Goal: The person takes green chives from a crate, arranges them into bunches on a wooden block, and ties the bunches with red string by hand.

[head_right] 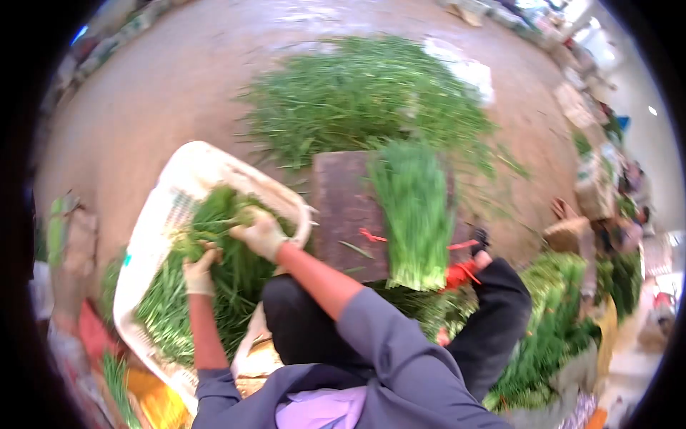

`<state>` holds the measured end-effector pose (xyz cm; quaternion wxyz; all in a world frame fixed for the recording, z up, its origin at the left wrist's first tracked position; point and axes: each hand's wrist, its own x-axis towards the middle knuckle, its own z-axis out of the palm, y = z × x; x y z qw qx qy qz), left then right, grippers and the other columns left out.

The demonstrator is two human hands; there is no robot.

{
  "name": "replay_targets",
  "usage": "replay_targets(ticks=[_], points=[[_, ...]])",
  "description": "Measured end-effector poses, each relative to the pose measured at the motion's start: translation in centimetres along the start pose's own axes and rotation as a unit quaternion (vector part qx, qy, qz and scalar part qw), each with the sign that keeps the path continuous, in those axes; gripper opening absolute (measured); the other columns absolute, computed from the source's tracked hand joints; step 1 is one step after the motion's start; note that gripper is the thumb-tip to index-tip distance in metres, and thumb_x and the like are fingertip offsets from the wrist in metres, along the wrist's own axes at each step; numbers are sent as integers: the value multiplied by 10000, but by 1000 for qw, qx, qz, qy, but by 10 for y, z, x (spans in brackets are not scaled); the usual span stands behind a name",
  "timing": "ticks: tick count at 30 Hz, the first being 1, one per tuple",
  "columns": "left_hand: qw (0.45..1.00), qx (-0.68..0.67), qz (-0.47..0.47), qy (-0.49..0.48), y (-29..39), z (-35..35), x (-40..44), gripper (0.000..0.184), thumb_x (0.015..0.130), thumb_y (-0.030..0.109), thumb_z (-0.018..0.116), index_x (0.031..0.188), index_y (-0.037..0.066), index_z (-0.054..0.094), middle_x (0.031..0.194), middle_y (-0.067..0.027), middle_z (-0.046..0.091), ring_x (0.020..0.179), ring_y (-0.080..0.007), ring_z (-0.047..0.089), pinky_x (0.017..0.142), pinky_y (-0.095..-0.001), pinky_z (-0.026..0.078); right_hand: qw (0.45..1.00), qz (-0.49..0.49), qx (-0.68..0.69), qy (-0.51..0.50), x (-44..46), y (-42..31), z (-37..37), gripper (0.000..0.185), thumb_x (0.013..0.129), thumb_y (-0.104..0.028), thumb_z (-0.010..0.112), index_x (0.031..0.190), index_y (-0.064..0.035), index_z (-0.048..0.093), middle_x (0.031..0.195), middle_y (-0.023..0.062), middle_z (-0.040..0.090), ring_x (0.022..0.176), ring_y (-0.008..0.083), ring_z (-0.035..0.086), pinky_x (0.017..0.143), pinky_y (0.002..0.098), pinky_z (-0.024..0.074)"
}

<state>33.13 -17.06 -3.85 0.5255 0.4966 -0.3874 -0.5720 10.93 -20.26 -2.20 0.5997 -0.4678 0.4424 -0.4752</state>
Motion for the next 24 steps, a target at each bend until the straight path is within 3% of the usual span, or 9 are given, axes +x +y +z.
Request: replay_targets(ticks=[3, 6, 9, 10, 12, 16, 19, 21, 24], points=[[945, 271, 177, 47, -59, -16, 21, 177, 852, 56, 695, 1021, 30, 649, 915, -87, 718, 788, -206, 670, 779, -369, 542, 982, -54, 182, 21, -19, -33, -17, 274, 865, 26, 603, 1139, 37, 614, 1086, 91, 688, 949, 169, 668, 864, 304, 571], [881, 465, 80, 29, -75, -10, 21, 383, 831, 52, 703, 1209, 30, 640, 1114, -169, 711, 980, -282, 699, 863, -411, 542, 919, -249, -221, 209, -52, -58, -40, 462, 805, -56, 734, 1242, -15, 591, 1042, 78, 667, 993, 168, 624, 903, 322, 517], [920, 388, -36, -34, -145, -73, 46, 701, 795, 141, 760, 1424, 74, 457, 1239, -171, 655, 1070, -314, 661, 913, -429, 518, 960, -187, 168, 120, -106, -110, -65, 406, 815, 41, 672, 1182, -41, 517, 988, 13, 582, 922, 103, 573, 822, 284, 504], [764, 634, 120, 1, -149, -74, 28, 717, 814, 157, 739, 1437, 46, 400, 1330, -170, 593, 1116, -298, 640, 933, -415, 518, 942, -211, 234, 113, -119, -124, -66, 360, 814, 51, 652, 1138, -46, 527, 954, -1, 560, 867, 91, 562, 796, 273, 498], [692, 714, -37, -96, -195, -68, 45, 603, 934, 184, 596, 1442, -15, 340, 1385, -234, 521, 1191, -333, 592, 975, -408, 511, 960, -205, 124, 145, -127, -111, -99, 356, 833, 62, 642, 1147, -50, 515, 994, 6, 572, 908, 97, 574, 822, 281, 496], [731, 671, -49, -112, -114, -62, 56, 860, 877, 568, 644, 1503, 48, 366, 1468, -216, 462, 1338, -382, 459, 1096, -451, 411, 942, -209, 140, 221, -167, -122, -131, 340, 873, 74, 629, 1160, -57, 501, 1021, 32, 593, 974, 139, 614, 893, 301, 502], [796, 591, 99, 79, -23, -50, 34, 754, 859, 486, 717, 1358, -44, 520, 1287, -257, 603, 1135, -375, 607, 974, -406, 502, 894, -242, 250, 283, -188, -153, -146, 275, 900, 21, 626, 1135, -57, 505, 994, 38, 616, 984, 164, 628, 896, 323, 511], [949, 297, 102, 32, 47, -15, -12, 627, 925, 393, 674, 1322, -73, 538, 1263, -251, 618, 1105, -343, 631, 927, -395, 529, 860, -292, 297, 295, -184, -161, -151, 257, 899, -16, 644, 1122, -64, 525, 1000, 42, 629, 968, 172, 634, 889, 323, 510], [984, -35, 8, -173, 97, 103, -131, 568, 949, 314, 659, 1347, -66, 519, 1319, -235, 589, 1113, -372, 624, 929, -459, 538, 838, -322, 304, 319, -195, -179, -149, 268, 883, -14, 663, 1117, -75, 547, 998, 41, 654, 979, 162, 645, 859, 298, 514]])
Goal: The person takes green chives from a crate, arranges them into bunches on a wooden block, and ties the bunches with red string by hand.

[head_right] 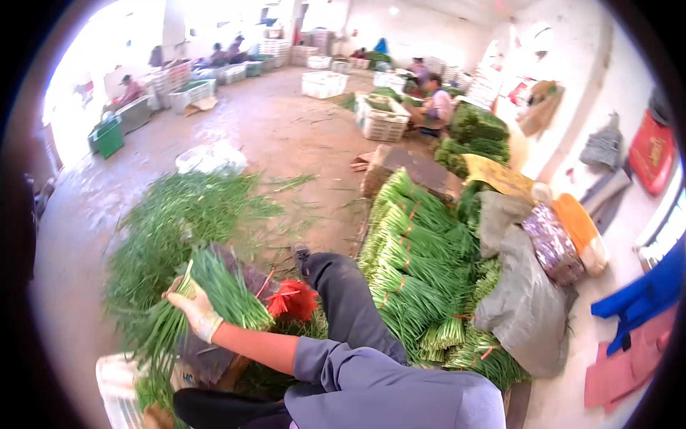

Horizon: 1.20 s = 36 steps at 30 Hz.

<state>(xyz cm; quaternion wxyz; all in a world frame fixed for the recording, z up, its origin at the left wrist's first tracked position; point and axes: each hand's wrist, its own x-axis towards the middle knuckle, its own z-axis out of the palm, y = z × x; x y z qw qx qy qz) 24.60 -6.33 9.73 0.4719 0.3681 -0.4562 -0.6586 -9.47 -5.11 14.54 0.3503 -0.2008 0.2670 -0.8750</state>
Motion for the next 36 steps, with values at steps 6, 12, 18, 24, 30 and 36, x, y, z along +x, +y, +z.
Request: replay_targets(ticks=[6, 12, 18, 24, 30, 36], points=[[894, -226, -103, -373, -74, 167, -32, 566, 1005, 172, 460, 1497, -33, 271, 1498, -268, 381, 1382, -394, 393, 1169, -510, 298, 996, 58, 64, -8, -47, -42, -6, 222, 893, -7, 635, 1056, -132, 550, 985, 70, 676, 962, 230, 654, 852, 429, 545], [893, -416, 34, -170, -90, 217, 5, 636, 957, 428, 581, 1418, 21, 417, 1412, -215, 468, 1287, -371, 469, 1103, -507, 364, 971, 126, 206, -4, -82, -52, -78, 262, 881, 103, 581, 1045, -96, 529, 1011, 74, 636, 1088, 278, 614, 1010, 444, 467], [874, -485, -27, -1, -63, 192, 29, 255, 987, 236, 570, 1154, 55, 636, 621, 83, 428, 563, -84, 433, 614, -282, 420, 964, 127, 113, -204, -113, -78, -124, 465, 911, -187, 675, 1306, -46, 475, 1237, 155, 600, 1230, 303, 542, 1071, 461, 406], [926, -377, -12, 10, -17, 195, 29, 156, 989, 214, 589, 1078, 95, 638, 594, 96, 282, 504, -64, 299, 544, -261, 326, 915, 178, -229, -280, -98, -147, -142, 523, 899, -282, 700, 1297, -1, 512, 1285, 158, 587, 1230, 241, 546, 1020, 396, 446], [957, -289, -10, -38, -9, 224, 18, 233, 985, 210, 598, 1172, 72, 582, 619, 66, 327, 542, -96, 347, 572, -291, 366, 721, -67, -575, -382, -85, -145, -101, 551, 773, -294, 785, 1227, -53, 589, 1231, 163, 591, 1168, 354, 544, 988, 418, 453], [969, -240, -51, 20, 0, 223, 18, 261, 948, 211, 645, 1156, 66, 585, 659, -1, 553, 619, -203, 586, 619, -374, 512, 652, -2, -617, -440, -90, -143, -132, 260, 838, -288, 704, 1002, -87, 692, 967, 137, 681, 946, 348, 642, 843, 414, 516]])
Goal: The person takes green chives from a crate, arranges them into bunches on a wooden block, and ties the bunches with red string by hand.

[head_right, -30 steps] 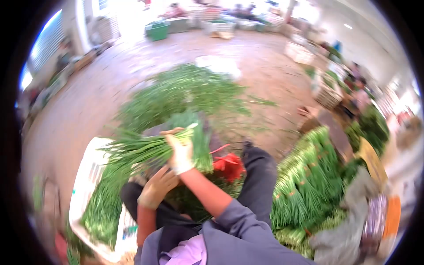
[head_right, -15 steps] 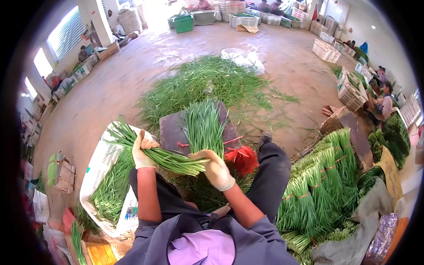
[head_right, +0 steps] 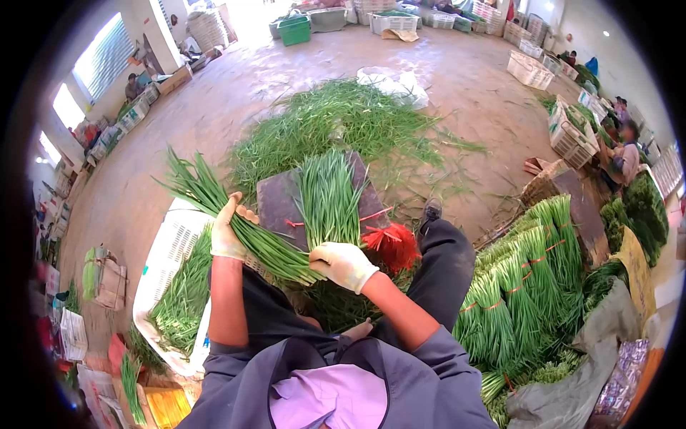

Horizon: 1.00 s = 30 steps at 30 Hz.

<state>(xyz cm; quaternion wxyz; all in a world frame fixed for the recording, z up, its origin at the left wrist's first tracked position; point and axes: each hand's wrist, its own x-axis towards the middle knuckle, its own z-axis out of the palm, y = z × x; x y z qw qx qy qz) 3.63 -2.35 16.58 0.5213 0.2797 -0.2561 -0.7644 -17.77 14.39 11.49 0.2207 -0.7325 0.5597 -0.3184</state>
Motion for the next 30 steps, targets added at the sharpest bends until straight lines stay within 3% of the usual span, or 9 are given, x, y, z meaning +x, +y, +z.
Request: replay_targets(ticks=[4, 8, 10, 13, 19, 20, 22, 26, 30], points=[[997, 34, 10, -72, 7, -11, 3, 238, 946, 212, 641, 1126, 63, 595, 675, -7, 546, 605, -193, 556, 615, -369, 490, 991, 18, -24, -129, -24, 21, -14, 188, 861, -249, 671, 927, -76, 695, 893, 142, 696, 848, 343, 667, 768, 403, 531], [990, 63, 10, -127, 6, -7, -1, 241, 973, 247, 605, 1142, 82, 556, 656, 28, 467, 616, -150, 493, 647, -335, 450, 991, 47, 104, 65, -21, 13, -31, 316, 828, -191, 754, 1085, -28, 667, 911, 129, 696, 790, 243, 674, 736, 322, 536], [993, 48, -4, -110, 1, 2, -2, 232, 973, 252, 605, 1130, 88, 557, 645, 29, 444, 593, -148, 464, 627, -326, 419, 991, -18, 105, 83, -11, -8, -18, 443, 830, -240, 755, 1201, -43, 616, 932, 143, 700, 812, 257, 682, 728, 349, 543], [977, 37, -18, -210, -1, 2, 7, 223, 961, 224, 613, 1101, 57, 570, 593, 33, 411, 504, -125, 374, 540, -306, 333, 1000, -22, 22, -3, -19, -6, 31, 339, 897, -338, 658, 1086, -62, 602, 848, 203, 678, 791, 385, 669, 717, 451, 532], [985, 116, 57, -116, 21, -3, 17, 228, 974, 262, 601, 1049, 48, 581, 539, 41, 359, 446, -115, 320, 489, -302, 343, 999, 17, -8, -41, -62, 30, 56, 219, 962, -277, 565, 990, -63, 598, 766, 214, 647, 758, 407, 652, 672, 494, 505], [995, 60, 48, -63, 34, -11, 24, 225, 970, 273, 609, 1044, 61, 592, 565, 34, 406, 471, -116, 366, 495, -306, 358, 983, 10, -39, -179, -83, 48, 58, 218, 941, -258, 592, 1017, -54, 605, 829, 191, 673, 803, 380, 669, 711, 482, 524], [995, 75, 60, -7, 37, 6, 15, 216, 961, 270, 625, 1044, 71, 605, 591, 35, 435, 498, -115, 402, 501, -308, 368, 962, 124, -116, -212, -90, 43, 39, 232, 903, -236, 639, 1062, -68, 628, 899, 159, 687, 832, 350, 680, 737, 446, 541], [995, 90, 28, 24, 22, 14, 11, 191, 940, 234, 654, 1040, 76, 614, 620, 20, 503, 510, -134, 450, 520, -311, 408, 987, -34, -11, 158, -51, 7, 11, 289, 872, -233, 682, 1134, -116, 644, 962, 124, 676, 844, 323, 676, 736, 406, 545], [995, 100, -20, -6, 1, 18, 13, 185, 937, 234, 658, 1029, 78, 620, 629, 8, 535, 506, -149, 471, 518, -323, 424, 992, -38, -99, 68, -12, -30, -1, 204, 840, -216, 684, 1008, -108, 644, 923, 111, 591, 856, 327, 633, 722, 422, 529]])
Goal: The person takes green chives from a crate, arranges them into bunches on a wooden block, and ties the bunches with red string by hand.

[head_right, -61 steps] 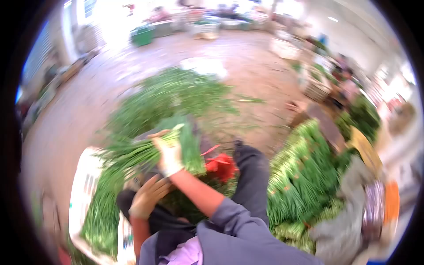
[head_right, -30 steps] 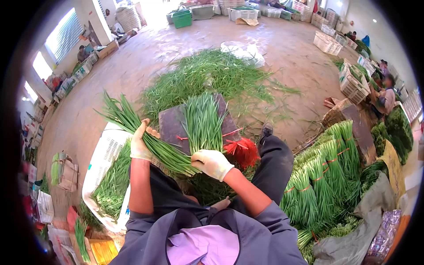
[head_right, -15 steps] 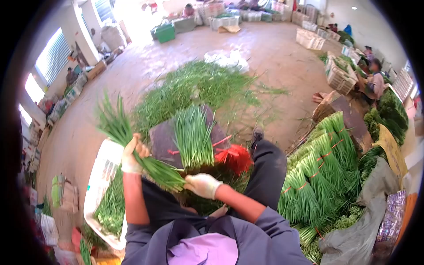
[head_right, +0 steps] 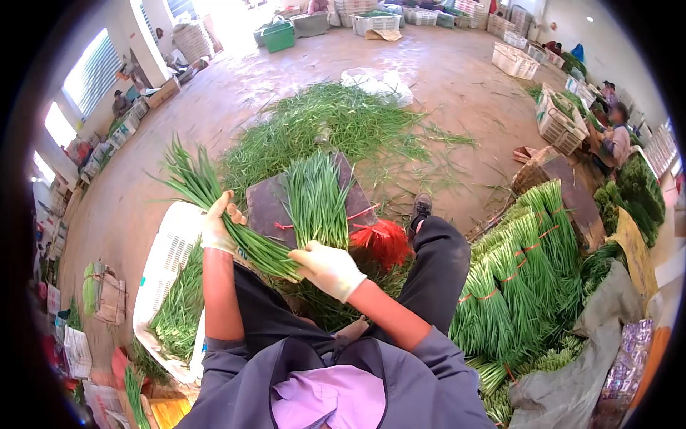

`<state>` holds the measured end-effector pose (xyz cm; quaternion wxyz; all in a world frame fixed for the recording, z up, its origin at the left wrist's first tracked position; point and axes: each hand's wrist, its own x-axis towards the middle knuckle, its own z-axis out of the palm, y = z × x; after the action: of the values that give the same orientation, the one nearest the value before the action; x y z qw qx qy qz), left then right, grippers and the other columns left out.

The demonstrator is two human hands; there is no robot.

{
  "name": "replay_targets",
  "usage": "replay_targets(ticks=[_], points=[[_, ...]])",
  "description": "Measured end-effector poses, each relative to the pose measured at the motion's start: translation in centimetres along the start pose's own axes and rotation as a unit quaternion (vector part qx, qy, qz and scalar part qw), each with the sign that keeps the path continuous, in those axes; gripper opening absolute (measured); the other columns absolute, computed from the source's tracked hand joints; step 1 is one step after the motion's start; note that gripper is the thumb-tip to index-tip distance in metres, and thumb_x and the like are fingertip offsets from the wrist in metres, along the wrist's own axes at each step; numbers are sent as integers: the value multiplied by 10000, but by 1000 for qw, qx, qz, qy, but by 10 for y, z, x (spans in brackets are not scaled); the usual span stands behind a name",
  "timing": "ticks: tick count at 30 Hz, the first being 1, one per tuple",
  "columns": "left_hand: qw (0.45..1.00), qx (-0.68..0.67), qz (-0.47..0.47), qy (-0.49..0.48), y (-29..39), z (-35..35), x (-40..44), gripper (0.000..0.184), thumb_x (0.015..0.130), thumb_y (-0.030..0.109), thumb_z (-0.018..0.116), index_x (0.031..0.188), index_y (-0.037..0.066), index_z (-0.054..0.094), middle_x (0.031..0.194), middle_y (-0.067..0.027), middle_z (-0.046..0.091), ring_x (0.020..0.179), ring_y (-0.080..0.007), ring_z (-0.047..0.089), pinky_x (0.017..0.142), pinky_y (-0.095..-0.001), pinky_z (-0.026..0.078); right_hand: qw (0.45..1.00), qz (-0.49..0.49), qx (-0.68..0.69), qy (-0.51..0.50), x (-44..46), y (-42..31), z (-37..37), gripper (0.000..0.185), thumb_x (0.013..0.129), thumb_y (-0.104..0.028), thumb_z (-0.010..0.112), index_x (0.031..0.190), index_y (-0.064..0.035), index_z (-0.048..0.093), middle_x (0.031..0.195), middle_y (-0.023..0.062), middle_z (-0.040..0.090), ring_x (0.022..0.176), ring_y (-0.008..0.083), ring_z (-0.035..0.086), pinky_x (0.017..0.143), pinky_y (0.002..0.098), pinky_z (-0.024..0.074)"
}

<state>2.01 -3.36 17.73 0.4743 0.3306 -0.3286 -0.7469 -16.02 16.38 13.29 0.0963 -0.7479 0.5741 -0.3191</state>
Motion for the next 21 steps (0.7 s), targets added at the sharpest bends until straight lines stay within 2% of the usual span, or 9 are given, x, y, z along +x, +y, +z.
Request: replay_targets(ticks=[5, 8, 10, 12, 14, 16, 18, 19, 21], points=[[998, 56, 28, 24, 11, -13, 0, 176, 933, 225, 659, 1014, 76, 612, 629, 15, 528, 524, -148, 509, 510, -324, 445, 995, -31, -8, -99, -27, 24, 17, 158, 844, -240, 673, 901, -96, 646, 908, 119, 577, 844, 324, 635, 726, 425, 532], [996, -26, 17, 83, 13, -34, 17, 169, 939, 221, 649, 1027, 82, 609, 628, 25, 525, 527, -139, 511, 503, -321, 444, 915, 32, 21, -401, -61, 48, 16, 262, 839, -302, 690, 1020, -111, 680, 957, 142, 682, 904, 345, 665, 797, 430, 535], [995, -40, 16, 93, 6, -36, 27, 141, 951, 232, 633, 979, 99, 594, 631, 28, 528, 522, -141, 505, 524, -325, 452, 982, 80, 49, -161, -58, 48, 18, 337, 833, -332, 704, 1089, -115, 678, 972, 154, 707, 940, 344, 670, 834, 426, 532], [977, -166, 11, 133, -6, -38, 27, 152, 965, 234, 611, 885, 112, 567, 630, 18, 525, 546, -161, 502, 583, -339, 464, 979, 112, 104, -137, -48, 45, 18, 396, 837, -325, 717, 1144, -83, 653, 967, 146, 711, 933, 298, 690, 809, 393, 543], [970, -199, 22, 137, -31, -43, 27, 232, 983, 246, 570, 790, 125, 526, 639, 2, 520, 594, -180, 502, 645, -364, 459, 894, 259, 340, -134, -26, 15, 13, 457, 881, -330, 705, 1214, -32, 610, 1017, 139, 701, 919, 245, 698, 788, 364, 550], [963, -223, 29, 149, -43, -24, 27, 280, 997, 251, 527, 746, 129, 507, 654, -14, 527, 634, -193, 505, 664, -379, 447, 746, 324, 579, -48, 7, 9, 42, 553, 909, -350, 692, 1285, 26, 544, 1105, 149, 663, 931, 224, 684, 789, 354, 551], [960, -248, 7, 126, -51, -22, 25, 323, 1016, 278, 472, 738, 115, 491, 640, -10, 464, 604, -211, 445, 696, -379, 444, 716, 305, 628, -3, 22, 5, 44, 598, 922, -366, 682, 1309, 54, 504, 1187, 184, 624, 925, 269, 685, 792, 380, 557], [958, -255, -10, 134, -51, -13, 24, 330, 1019, 282, 462, 741, 109, 495, 647, -17, 463, 610, -218, 442, 709, -379, 445, 631, 305, 713, 18, 40, 5, 51, 463, 943, -332, 661, 1213, 30, 558, 1095, 153, 654, 872, 232, 677, 733, 347, 545], [954, -281, -1, 108, -54, -31, 24, 336, 1022, 289, 445, 755, 96, 508, 680, -38, 483, 643, -232, 456, 727, -382, 451, 615, 282, 737, -15, 22, 23, 44, 381, 956, -312, 642, 1138, 15, 575, 1037, 131, 657, 836, 211, 662, 705, 329, 527]])
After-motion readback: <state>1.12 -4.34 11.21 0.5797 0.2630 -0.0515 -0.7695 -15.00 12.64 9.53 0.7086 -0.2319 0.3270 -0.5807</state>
